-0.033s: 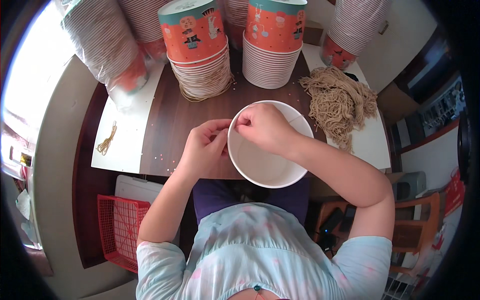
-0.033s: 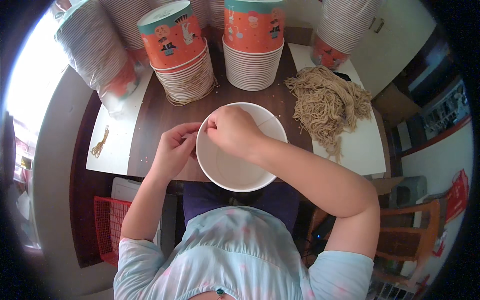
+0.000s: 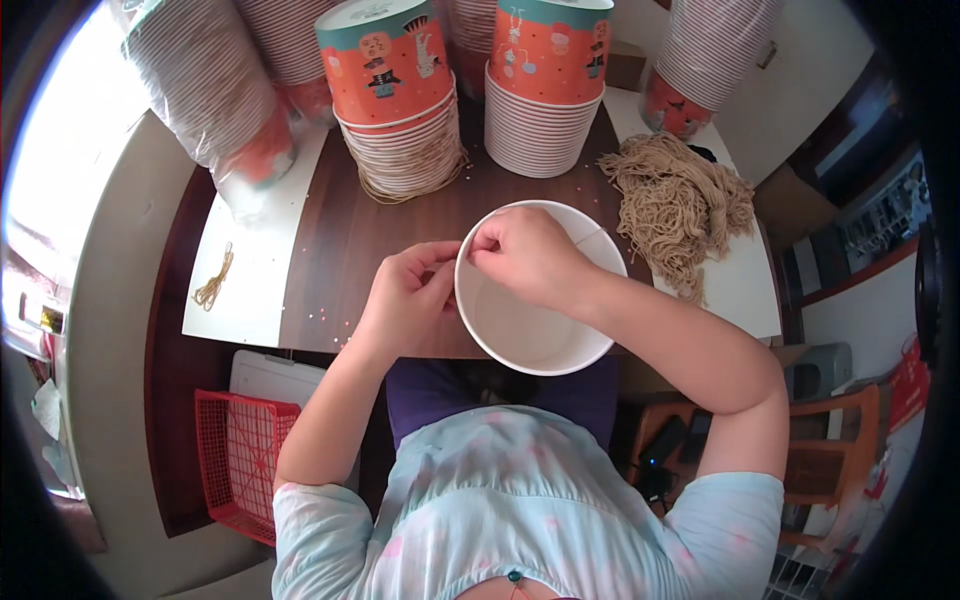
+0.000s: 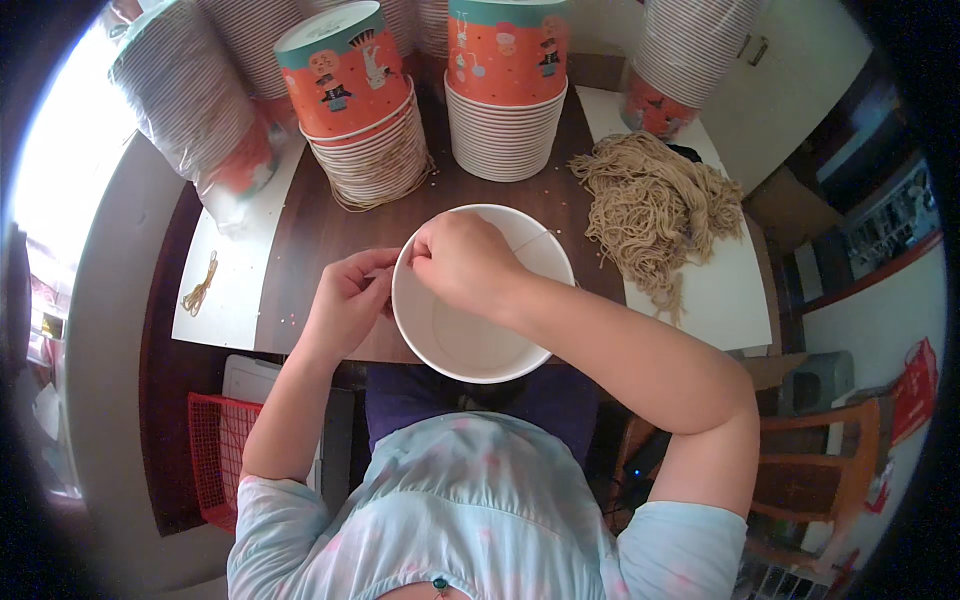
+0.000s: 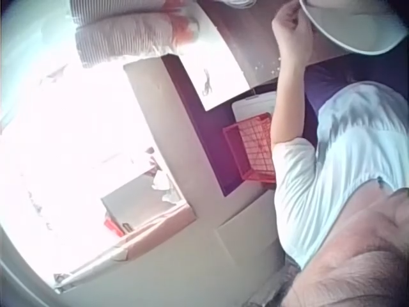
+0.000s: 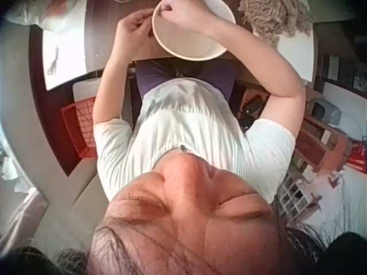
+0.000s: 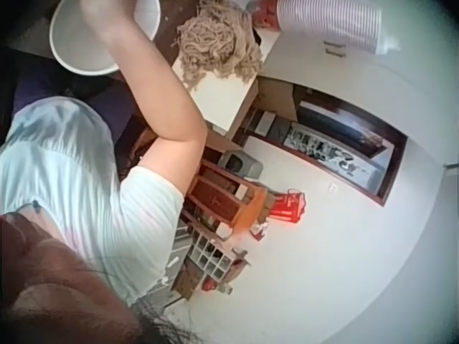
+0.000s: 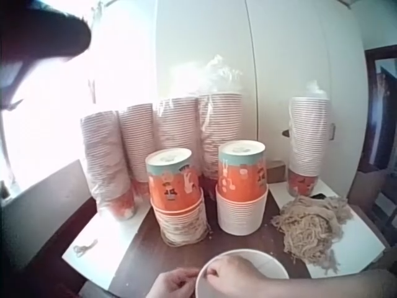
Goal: Threading and tying cord handles onto paper buckets.
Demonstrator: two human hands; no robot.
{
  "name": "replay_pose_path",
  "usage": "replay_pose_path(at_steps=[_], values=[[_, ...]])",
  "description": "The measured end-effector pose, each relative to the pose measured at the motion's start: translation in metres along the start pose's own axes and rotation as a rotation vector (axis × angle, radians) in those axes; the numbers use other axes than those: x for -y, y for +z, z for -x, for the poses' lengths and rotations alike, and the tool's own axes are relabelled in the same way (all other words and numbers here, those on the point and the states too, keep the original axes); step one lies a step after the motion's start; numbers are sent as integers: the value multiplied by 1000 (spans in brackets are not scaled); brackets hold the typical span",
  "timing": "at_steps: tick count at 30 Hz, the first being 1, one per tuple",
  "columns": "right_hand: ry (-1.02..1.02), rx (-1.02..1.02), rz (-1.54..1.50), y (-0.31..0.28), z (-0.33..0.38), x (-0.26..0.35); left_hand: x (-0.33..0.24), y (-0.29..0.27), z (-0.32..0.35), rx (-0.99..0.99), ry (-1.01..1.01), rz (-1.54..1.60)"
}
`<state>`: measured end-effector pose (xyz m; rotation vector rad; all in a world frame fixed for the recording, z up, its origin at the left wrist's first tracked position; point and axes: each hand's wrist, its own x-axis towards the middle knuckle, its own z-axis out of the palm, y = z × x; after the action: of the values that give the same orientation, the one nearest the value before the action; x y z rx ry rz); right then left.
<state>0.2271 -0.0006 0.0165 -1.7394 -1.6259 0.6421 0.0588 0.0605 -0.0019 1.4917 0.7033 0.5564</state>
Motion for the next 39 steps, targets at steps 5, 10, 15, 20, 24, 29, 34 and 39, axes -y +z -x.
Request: replay_pose_path(at_steps=[5,10,15,20,24,29,34,39], values=[[80,106,17,-6,6,12,-3,3,7,-21,89,-161],[-2,92,85,-9,10,11,-2,10,12,-110,413,-602],[-34,148,121,-13,12,16,-2,21,16,-244,470,-608],[-24,217,-176,-20,20,-3,21,17,17,-279,247,-160],[92,296,-182,-45,34,2,32,-2,36,-231,131,267],[25,247,409,-59,64,40,29,-14,61,-185,218,627],[-310,-19,513,-16,88,42,8,8,60,-5,176,688],[-449,-329,644,1,82,26,10,12,65,-34,121,703]])
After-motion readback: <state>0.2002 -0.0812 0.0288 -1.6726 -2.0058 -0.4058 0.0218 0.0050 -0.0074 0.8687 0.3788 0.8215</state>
